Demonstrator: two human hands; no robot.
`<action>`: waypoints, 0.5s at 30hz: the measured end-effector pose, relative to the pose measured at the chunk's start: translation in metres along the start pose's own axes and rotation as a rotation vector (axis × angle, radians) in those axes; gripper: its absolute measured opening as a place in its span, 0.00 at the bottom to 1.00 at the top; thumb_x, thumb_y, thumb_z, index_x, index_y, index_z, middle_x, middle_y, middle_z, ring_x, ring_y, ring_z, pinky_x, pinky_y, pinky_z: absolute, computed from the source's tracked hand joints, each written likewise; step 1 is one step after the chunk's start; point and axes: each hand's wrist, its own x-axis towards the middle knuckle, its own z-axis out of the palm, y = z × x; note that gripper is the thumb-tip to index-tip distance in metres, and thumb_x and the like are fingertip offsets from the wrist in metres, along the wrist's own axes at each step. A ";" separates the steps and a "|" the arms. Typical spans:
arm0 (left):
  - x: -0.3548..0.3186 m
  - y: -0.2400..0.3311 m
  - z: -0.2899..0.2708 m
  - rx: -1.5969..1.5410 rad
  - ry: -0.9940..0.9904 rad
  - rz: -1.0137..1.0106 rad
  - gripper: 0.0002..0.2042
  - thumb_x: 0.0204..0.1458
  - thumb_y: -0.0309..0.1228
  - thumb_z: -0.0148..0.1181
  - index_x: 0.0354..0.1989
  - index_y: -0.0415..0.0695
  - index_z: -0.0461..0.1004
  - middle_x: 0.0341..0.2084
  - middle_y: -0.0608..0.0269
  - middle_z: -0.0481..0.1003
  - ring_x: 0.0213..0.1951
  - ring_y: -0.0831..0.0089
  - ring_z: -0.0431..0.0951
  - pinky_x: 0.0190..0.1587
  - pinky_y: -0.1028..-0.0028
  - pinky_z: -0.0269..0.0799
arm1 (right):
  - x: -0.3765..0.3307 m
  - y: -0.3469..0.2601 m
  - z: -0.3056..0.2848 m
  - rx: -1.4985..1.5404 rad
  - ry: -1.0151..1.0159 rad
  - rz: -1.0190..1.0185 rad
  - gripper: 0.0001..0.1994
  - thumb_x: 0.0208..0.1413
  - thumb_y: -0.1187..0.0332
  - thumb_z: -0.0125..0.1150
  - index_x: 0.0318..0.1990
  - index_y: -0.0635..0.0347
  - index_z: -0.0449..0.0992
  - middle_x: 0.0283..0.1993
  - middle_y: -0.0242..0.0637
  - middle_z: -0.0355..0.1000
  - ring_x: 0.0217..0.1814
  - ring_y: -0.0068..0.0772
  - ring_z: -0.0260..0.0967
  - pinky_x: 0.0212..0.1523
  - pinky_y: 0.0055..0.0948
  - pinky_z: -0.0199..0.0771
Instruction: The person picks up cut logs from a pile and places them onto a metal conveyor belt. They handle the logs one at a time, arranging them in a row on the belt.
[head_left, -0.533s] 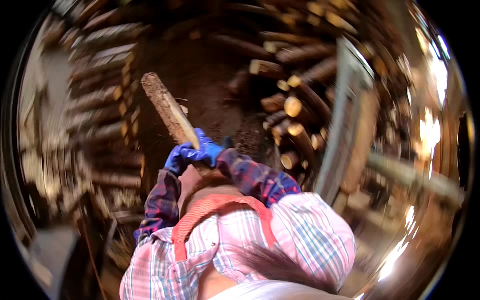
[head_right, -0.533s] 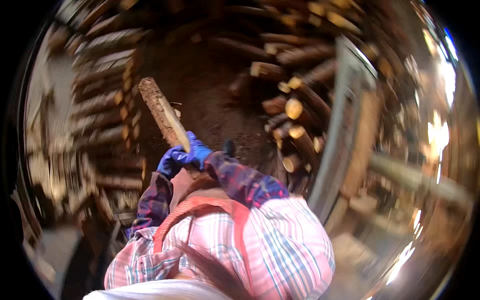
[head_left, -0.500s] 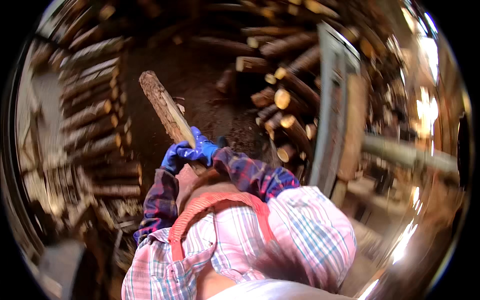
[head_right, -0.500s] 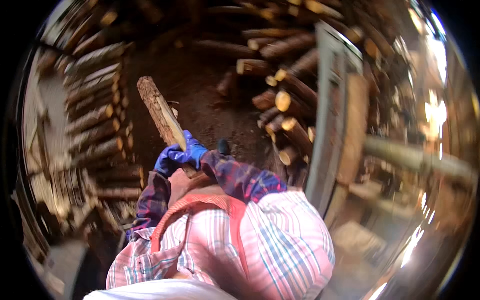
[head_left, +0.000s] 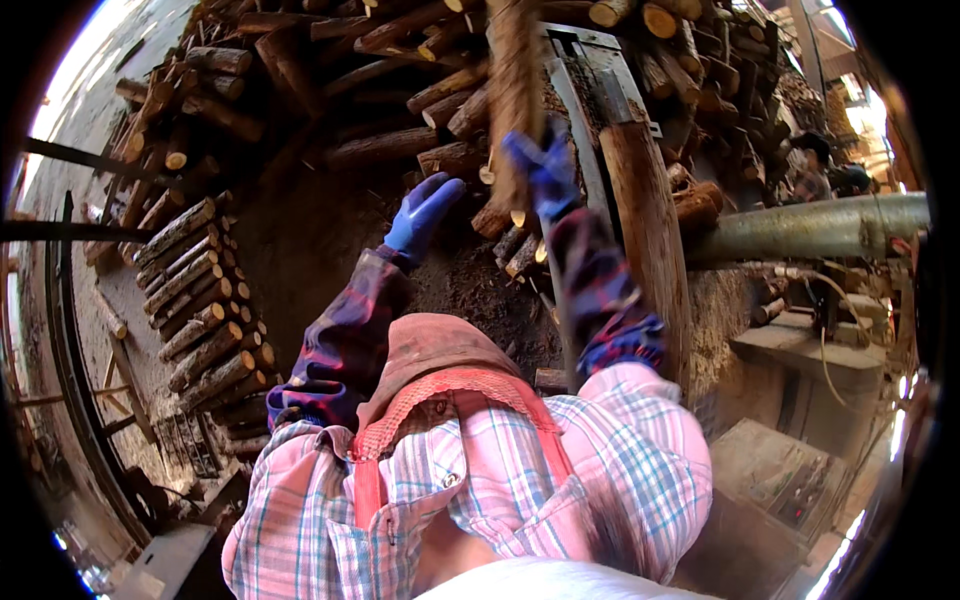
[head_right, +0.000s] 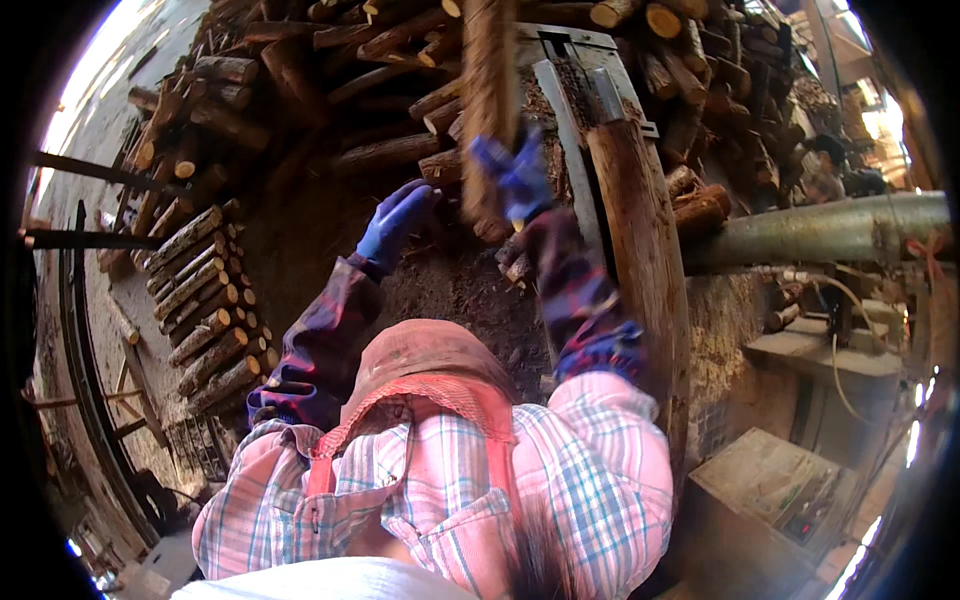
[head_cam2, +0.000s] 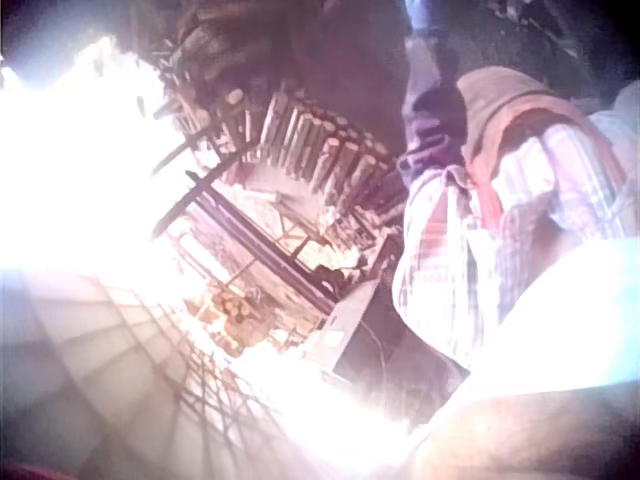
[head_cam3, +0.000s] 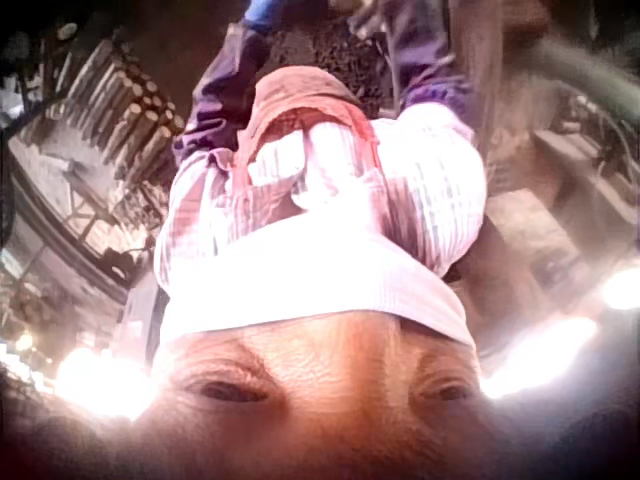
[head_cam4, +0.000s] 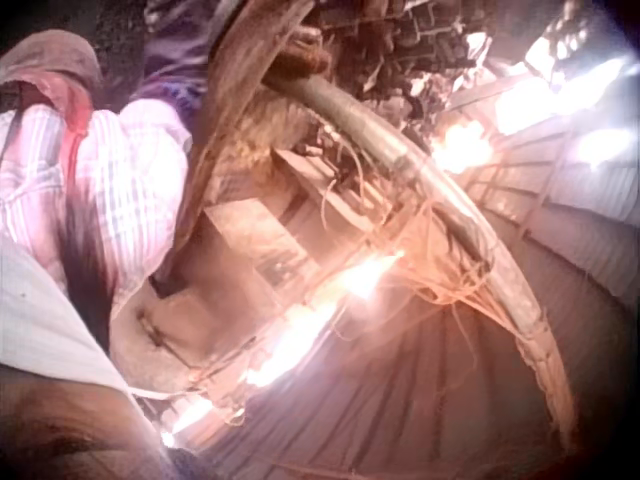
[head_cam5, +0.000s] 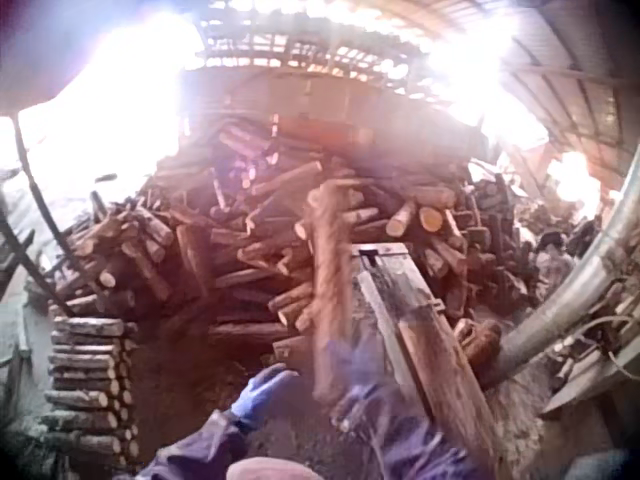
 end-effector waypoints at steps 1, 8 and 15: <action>0.005 -0.012 0.003 0.088 0.084 0.006 0.20 0.56 0.44 0.53 0.50 0.42 0.70 0.37 0.67 0.74 0.39 0.77 0.72 0.43 0.75 0.66 | 0.027 -0.023 -0.027 -0.212 -0.029 -0.133 0.34 0.50 0.65 0.66 0.61 0.59 0.52 0.49 0.43 0.67 0.52 0.33 0.68 0.52 0.33 0.71; -0.074 -0.091 -0.099 -0.125 0.419 -0.267 0.17 0.51 0.44 0.59 0.42 0.45 0.75 0.31 0.70 0.76 0.29 0.81 0.71 0.30 0.78 0.64 | 0.188 -0.040 -0.202 -0.949 0.194 -0.315 0.51 0.35 0.46 0.73 0.62 0.67 0.53 0.59 0.55 0.59 0.60 0.49 0.59 0.58 0.38 0.61; -0.243 -0.167 -0.197 -0.341 0.823 -0.574 0.27 0.52 0.51 0.53 0.59 0.54 0.65 0.46 0.52 0.74 0.50 0.58 0.72 0.54 0.59 0.61 | 0.162 0.007 -0.223 -1.484 -0.034 -0.171 0.52 0.38 0.42 0.67 0.66 0.63 0.48 0.67 0.50 0.51 0.69 0.49 0.49 0.67 0.38 0.50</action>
